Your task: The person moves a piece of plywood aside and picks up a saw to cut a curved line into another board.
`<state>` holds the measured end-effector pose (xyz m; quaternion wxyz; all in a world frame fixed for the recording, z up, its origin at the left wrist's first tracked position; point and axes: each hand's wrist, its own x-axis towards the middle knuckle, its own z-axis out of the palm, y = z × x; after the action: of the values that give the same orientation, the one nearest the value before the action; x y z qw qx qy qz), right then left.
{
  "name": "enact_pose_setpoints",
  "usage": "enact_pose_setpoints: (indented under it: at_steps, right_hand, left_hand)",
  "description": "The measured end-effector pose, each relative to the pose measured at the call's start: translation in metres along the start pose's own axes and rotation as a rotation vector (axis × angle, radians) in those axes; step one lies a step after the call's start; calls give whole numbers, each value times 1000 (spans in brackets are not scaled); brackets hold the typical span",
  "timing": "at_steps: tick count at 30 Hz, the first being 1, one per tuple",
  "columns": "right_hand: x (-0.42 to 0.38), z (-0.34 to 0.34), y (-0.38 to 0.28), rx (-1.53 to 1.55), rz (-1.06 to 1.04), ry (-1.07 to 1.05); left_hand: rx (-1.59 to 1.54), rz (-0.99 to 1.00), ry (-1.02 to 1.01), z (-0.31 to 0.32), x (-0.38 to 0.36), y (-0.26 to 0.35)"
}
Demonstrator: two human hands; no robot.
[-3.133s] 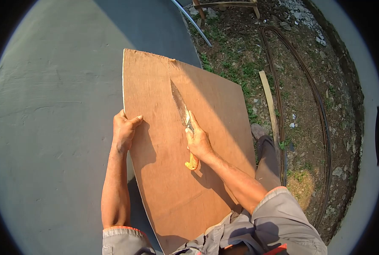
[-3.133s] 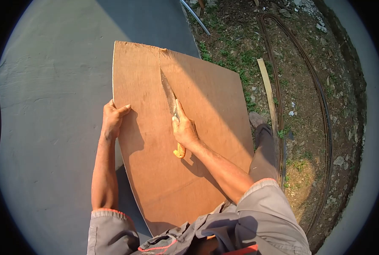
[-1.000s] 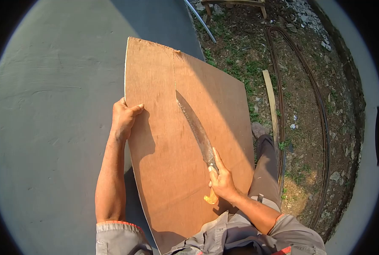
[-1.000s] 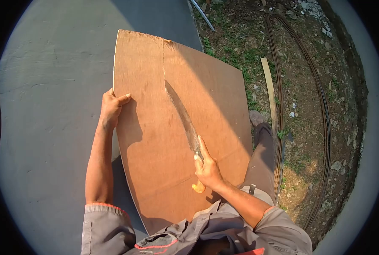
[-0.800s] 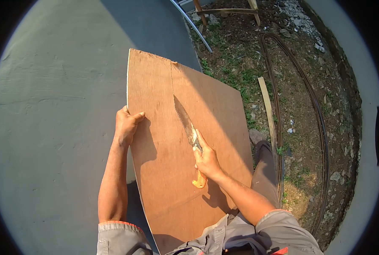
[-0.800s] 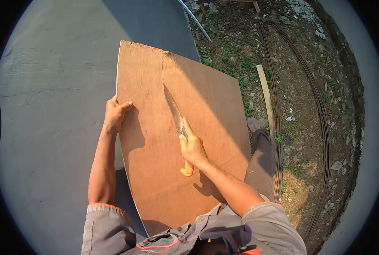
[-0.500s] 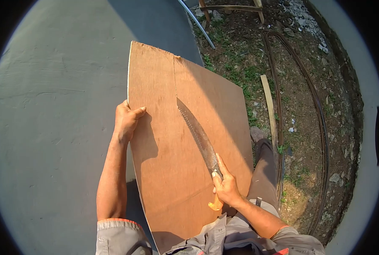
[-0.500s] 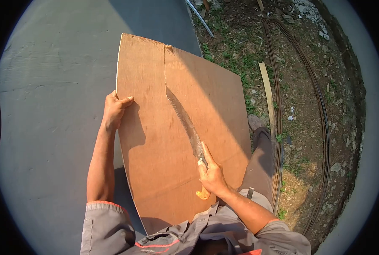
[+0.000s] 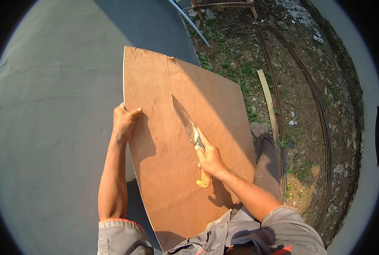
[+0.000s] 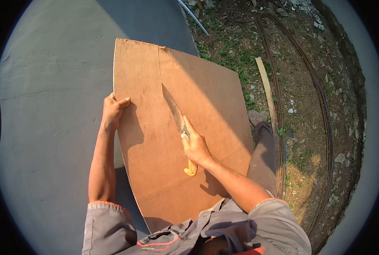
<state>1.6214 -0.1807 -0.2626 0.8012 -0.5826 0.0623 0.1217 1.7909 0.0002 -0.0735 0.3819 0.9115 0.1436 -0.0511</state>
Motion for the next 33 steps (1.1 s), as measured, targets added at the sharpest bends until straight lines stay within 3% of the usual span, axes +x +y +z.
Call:
enact_pose_setpoints:
  at_steps: [1,4,6,8,16,19,22,24,27,28,30,33]
  right_hand:
    - [30,7,-9,-52,39,-28]
    - [10,14,-2,-34,43,-19]
    - [-75,-11,32,-2,-63,14]
    - [-124,-27,15,143,116,-4]
    - [-104,-46,-4,117,192,-56]
    - [-103,-57,-3,88,111,-70]
    - [-98,-72,-25,37,143,-80]
    - [-93,-79,-26,-10,140,-64]
    - [-86,-87,-31,9,182,-56]
    - [-84,-87,-34,64,204,-27]
    - [-79,-91,-38,93,260,-37]
    - [-75,-89,-41,113,280,-41]
  left_hand:
    - [1,2,2,-1,-2,0]
    - [11,-5,-13,-2,4,-6]
    - [35,6,-29,-6,10,-7]
    - [-6,-20,-25,-3,-1,3]
    - [-13,27,-58,-17,16,-22]
    - [-170,-146,-163,-27,-14,-10]
    - [-13,-183,-149,-34,-58,-36]
    - [17,55,-23,-25,-93,-55]
    - [78,29,53,-18,-137,-62]
    - [77,2,49,-18,-138,-73]
    - [475,77,94,-11,-127,-82]
    - [484,104,105,-7,-115,-91]
